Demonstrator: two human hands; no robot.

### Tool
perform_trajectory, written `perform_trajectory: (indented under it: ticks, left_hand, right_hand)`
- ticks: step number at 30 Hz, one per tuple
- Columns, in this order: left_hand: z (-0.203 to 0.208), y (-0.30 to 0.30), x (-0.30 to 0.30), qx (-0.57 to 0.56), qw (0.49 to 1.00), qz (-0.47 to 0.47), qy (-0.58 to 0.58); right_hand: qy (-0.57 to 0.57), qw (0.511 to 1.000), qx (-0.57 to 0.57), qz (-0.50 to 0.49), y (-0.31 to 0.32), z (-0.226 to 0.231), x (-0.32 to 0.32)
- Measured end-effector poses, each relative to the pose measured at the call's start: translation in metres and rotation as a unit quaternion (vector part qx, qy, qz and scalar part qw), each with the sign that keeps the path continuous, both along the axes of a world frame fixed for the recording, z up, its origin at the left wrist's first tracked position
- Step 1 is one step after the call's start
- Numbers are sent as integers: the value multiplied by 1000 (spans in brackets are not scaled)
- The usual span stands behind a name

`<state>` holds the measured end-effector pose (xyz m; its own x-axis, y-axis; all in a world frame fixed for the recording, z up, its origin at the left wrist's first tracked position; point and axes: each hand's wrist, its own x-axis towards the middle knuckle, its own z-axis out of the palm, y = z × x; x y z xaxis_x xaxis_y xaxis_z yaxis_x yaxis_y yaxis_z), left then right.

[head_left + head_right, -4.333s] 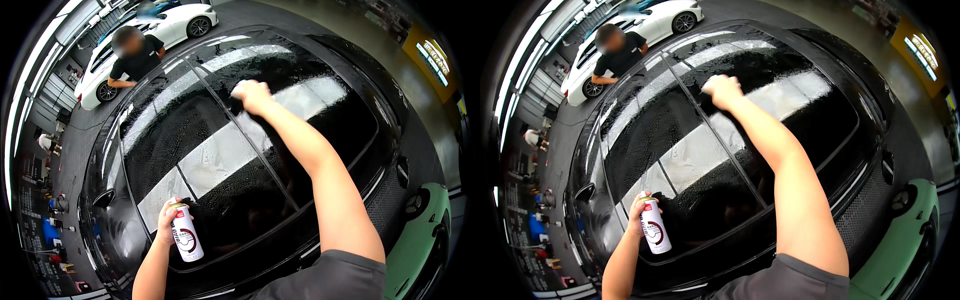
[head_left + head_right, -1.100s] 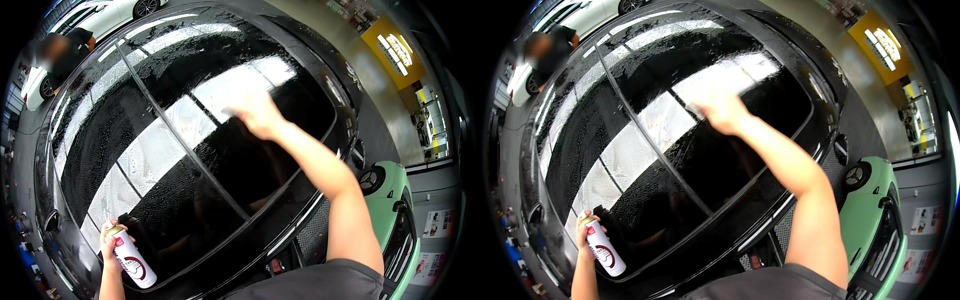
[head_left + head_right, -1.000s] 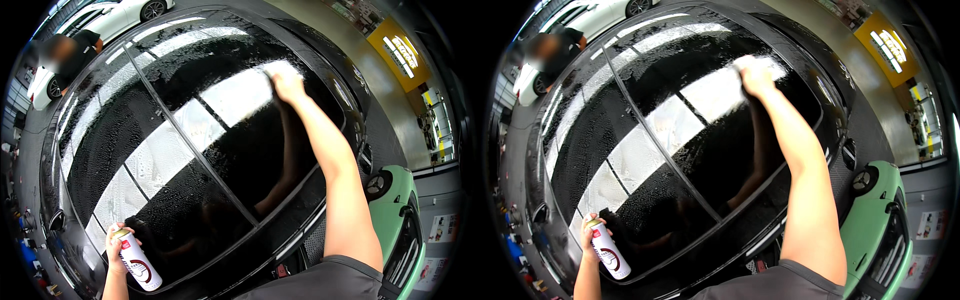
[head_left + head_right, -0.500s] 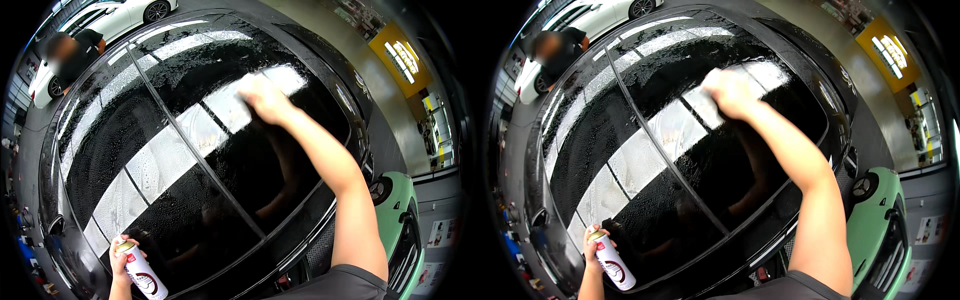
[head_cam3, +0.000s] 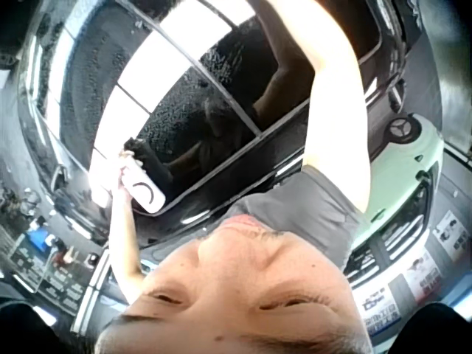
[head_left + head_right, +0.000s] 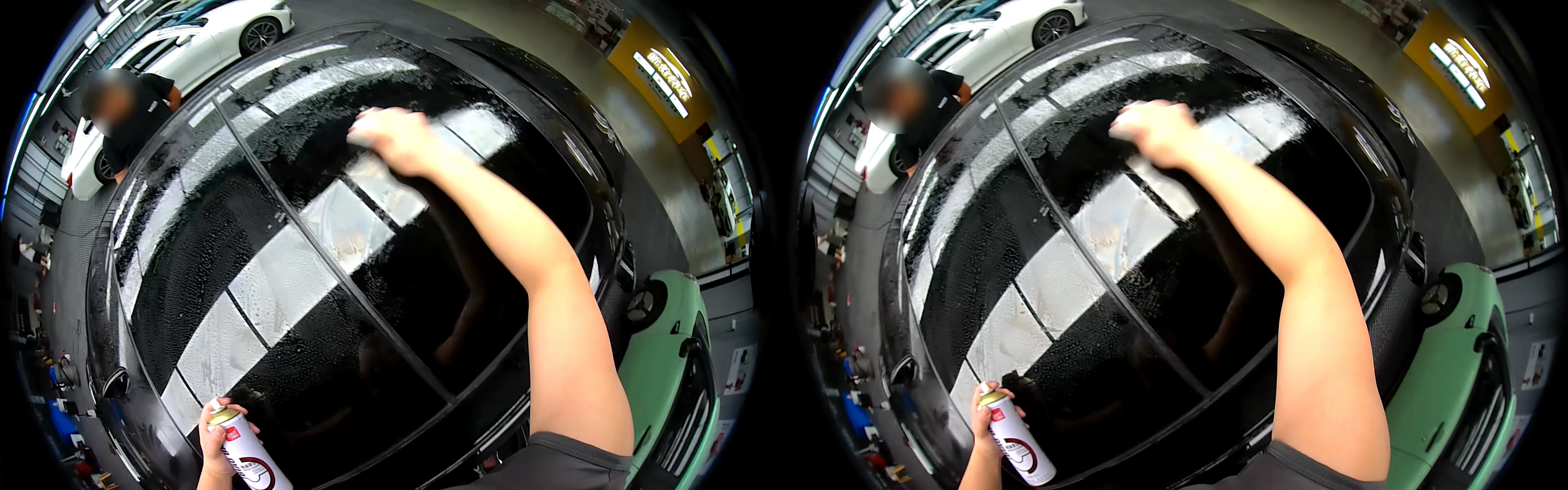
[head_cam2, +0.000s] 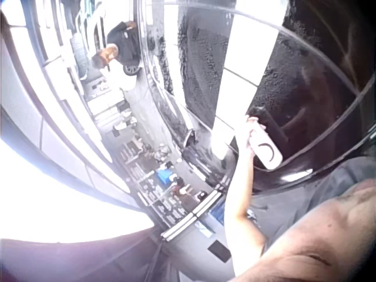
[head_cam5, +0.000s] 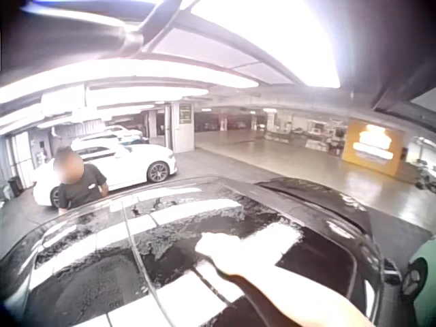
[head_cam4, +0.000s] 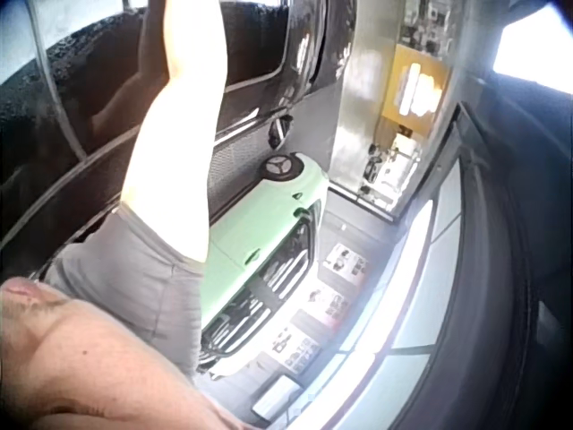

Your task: The person sprays a cleaning solution from a can onto the roof and side windows of a black car and wipes the surfaces with a white cloth. The person moves around the vehicle, repeatedly applying spray and wiping different sections of the roof and windows.

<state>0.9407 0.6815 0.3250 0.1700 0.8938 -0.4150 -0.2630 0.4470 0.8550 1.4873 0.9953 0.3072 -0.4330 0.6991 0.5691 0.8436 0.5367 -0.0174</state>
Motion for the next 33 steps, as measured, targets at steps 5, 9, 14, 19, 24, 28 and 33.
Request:
perform_trajectory:
  ticks: [5,9,14,19,24,28,33]
  left_hand:
    - [-1,5,-1,15,999,-29,14]
    - [-11,7,-13,12,998,-43,45]
    - [-5,-6,-15,26,996,-31,78]
    - [-14,10,-16,31,996,-54,58]
    - [71,-11,51,-37,963,-44,264]
    - [67,13,54,-37,963,-94,251]
    - [76,-6,61,-20,954,-71,290]
  right_hand:
    - [1,923,-211,-323,33,42,38]
    - [33,999,5,-3,-11,6,-37]
    - [33,902,-206,-377,-30,44,111]
    - [47,910,-189,-366,-69,32,134]
    - [37,998,5,-59,-169,8,42]
    - [58,886,-113,-446,-193,4,258]
    - [6,947,-216,-238,-245,49,110]
